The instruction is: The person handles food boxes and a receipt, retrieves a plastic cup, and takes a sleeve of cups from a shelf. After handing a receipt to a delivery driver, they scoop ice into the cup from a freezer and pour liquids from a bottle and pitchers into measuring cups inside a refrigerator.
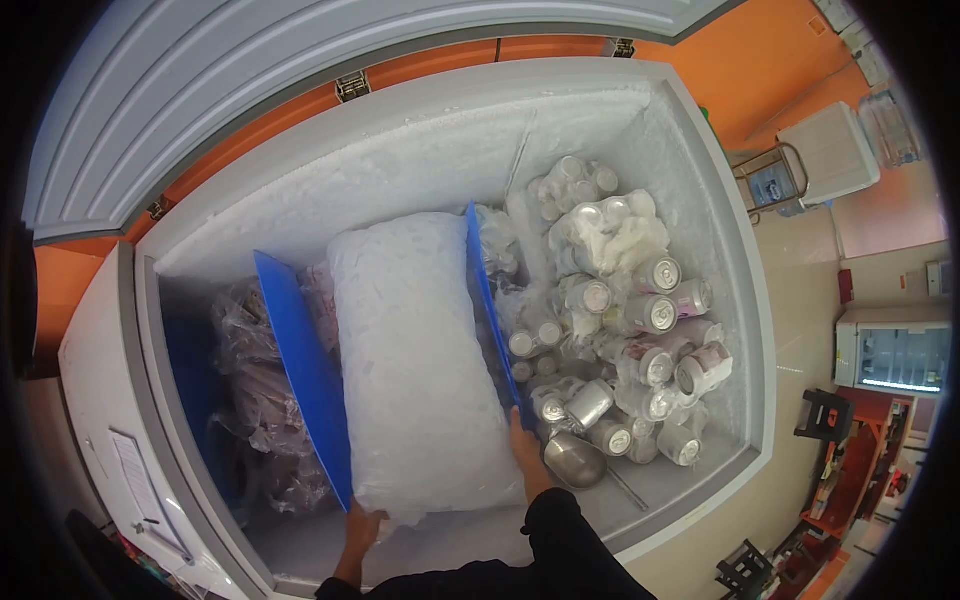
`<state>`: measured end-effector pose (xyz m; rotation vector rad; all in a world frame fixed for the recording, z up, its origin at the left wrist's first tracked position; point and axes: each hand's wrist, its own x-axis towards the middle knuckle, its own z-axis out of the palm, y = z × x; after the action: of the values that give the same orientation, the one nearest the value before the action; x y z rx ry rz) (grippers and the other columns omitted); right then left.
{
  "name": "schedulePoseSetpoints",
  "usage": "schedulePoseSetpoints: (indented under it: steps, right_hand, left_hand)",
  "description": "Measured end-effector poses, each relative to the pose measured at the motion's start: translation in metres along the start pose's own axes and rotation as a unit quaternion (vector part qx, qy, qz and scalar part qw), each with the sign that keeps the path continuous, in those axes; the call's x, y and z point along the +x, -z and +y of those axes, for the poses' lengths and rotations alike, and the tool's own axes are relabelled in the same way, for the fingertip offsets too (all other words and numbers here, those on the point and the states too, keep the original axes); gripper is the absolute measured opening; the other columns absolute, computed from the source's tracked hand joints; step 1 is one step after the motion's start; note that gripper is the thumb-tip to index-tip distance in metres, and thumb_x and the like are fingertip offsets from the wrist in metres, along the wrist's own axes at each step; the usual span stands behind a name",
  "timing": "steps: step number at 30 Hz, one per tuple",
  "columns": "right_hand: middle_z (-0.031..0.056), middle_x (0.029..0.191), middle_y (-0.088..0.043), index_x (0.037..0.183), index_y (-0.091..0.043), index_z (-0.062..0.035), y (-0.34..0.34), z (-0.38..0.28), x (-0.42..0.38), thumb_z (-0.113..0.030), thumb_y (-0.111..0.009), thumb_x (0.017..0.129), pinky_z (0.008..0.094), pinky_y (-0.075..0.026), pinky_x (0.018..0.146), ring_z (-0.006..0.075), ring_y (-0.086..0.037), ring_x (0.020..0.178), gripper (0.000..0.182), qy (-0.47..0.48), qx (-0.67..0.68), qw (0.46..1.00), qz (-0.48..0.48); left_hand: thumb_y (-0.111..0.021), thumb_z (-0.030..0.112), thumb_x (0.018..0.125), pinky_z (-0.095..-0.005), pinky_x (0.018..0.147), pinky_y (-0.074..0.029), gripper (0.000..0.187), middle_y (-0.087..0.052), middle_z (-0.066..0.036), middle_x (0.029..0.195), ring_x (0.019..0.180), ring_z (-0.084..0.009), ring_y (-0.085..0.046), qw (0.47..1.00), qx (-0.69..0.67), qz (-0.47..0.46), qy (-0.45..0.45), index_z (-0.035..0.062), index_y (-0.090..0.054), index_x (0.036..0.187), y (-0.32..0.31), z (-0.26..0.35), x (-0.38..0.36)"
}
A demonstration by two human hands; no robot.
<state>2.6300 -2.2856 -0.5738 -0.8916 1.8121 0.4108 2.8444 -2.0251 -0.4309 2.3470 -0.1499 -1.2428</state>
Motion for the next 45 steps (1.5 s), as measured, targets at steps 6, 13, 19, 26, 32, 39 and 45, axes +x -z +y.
schedulePoseSetpoints:
  steps: [6, 13, 19, 26, 32, 39, 45]
  right_hand:
    - [0.0141, 0.141, -0.036, 0.139, -0.032, 0.0, 0.025, -0.048, -0.093, -0.069, -0.03, 0.086, 0.0363, -0.024, 0.107, 0.0285, -0.033, 0.13, 0.087, 0.016, 0.242, 0.939, -0.243]
    - [0.0135, 0.147, -0.025, 0.142, -0.024, 0.0007, 0.021, -0.004, -0.05, -0.066, -0.032, 0.088, 0.0355, -0.018, 0.11, 0.0262, -0.023, 0.135, 0.086, 0.112, 0.147, 0.96, -0.211]
    - [0.0163, 0.146, -0.026, 0.141, -0.023, 0.0024, 0.061, 0.006, -0.106, -0.061, -0.033, 0.09, 0.0344, -0.016, 0.11, 0.0268, -0.022, 0.135, 0.082, 0.111, 0.05, 0.977, -0.177]
    - [0.0196, 0.146, -0.024, 0.141, -0.025, 0.0013, 0.095, 0.035, -0.09, -0.059, -0.028, 0.091, 0.0341, -0.015, 0.111, 0.0289, -0.019, 0.137, 0.079, 0.131, 0.022, 0.973, -0.191]
    - [0.0242, 0.146, -0.023, 0.139, -0.027, 0.0051, 0.09, 0.051, -0.055, -0.063, -0.027, 0.09, 0.0349, -0.013, 0.111, 0.0323, -0.018, 0.138, 0.084, 0.193, -0.004, 0.964, -0.183]
    - [0.0281, 0.137, -0.037, 0.129, -0.042, 0.0083, 0.101, 0.044, -0.095, -0.06, -0.027, 0.091, 0.0369, -0.019, 0.11, 0.0386, -0.029, 0.132, 0.08, 0.232, -0.026, 0.97, -0.068]
    - [0.015, 0.116, -0.061, 0.11, -0.063, -0.0068, 0.17, 0.053, -0.105, -0.027, -0.056, 0.084, 0.0452, -0.05, 0.083, 0.0324, -0.058, 0.109, 0.033, 0.096, -0.438, 0.881, 0.151]
  left_hand:
    - [-0.063, 0.016, 0.062, -0.0397, 0.083, -0.046, 0.063, -0.062, -0.024, 0.1, 0.093, -0.039, -0.061, 0.997, 0.075, 0.005, 0.015, -0.0037, -0.042, 0.118, 0.037, 0.011, -0.001]
    - [-0.061, 0.017, 0.062, -0.0409, 0.08, -0.047, 0.055, -0.062, -0.026, 0.098, 0.09, -0.0418, -0.06, 0.998, 0.039, 0.041, -0.014, -0.0046, -0.047, 0.11, 0.036, 0.035, -0.041]
    - [-0.059, 0.022, 0.064, -0.0414, 0.078, -0.046, 0.044, -0.064, -0.024, 0.092, 0.09, -0.0408, -0.061, 0.997, 0.02, 0.066, 0.017, -0.0027, -0.052, 0.1, 0.029, 0.017, -0.087]
    - [-0.061, 0.031, 0.064, -0.0401, 0.084, -0.044, 0.051, -0.064, -0.022, 0.096, 0.094, -0.0392, -0.059, 1.0, 0.025, 0.017, 0.0, 0.0006, -0.055, 0.104, 0.012, 0.029, -0.119]
    - [-0.06, 0.027, 0.065, -0.0387, 0.086, -0.042, 0.055, -0.06, -0.024, 0.105, 0.099, -0.0383, -0.056, 0.998, 0.039, -0.02, -0.033, -0.0015, -0.052, 0.112, 0.012, 0.037, -0.122]
    - [-0.06, 0.038, 0.069, -0.0429, 0.086, -0.043, 0.065, -0.062, -0.023, 0.103, 0.098, -0.0418, -0.057, 0.994, 0.088, -0.012, -0.071, 0.0038, -0.046, 0.122, 0.004, 0.009, -0.113]
    - [-0.062, 0.047, 0.074, -0.0457, 0.083, -0.044, 0.07, -0.06, -0.03, 0.099, 0.095, -0.0438, -0.057, 0.982, 0.165, -0.021, -0.088, -0.0039, -0.041, 0.118, 0.007, -0.007, -0.107]
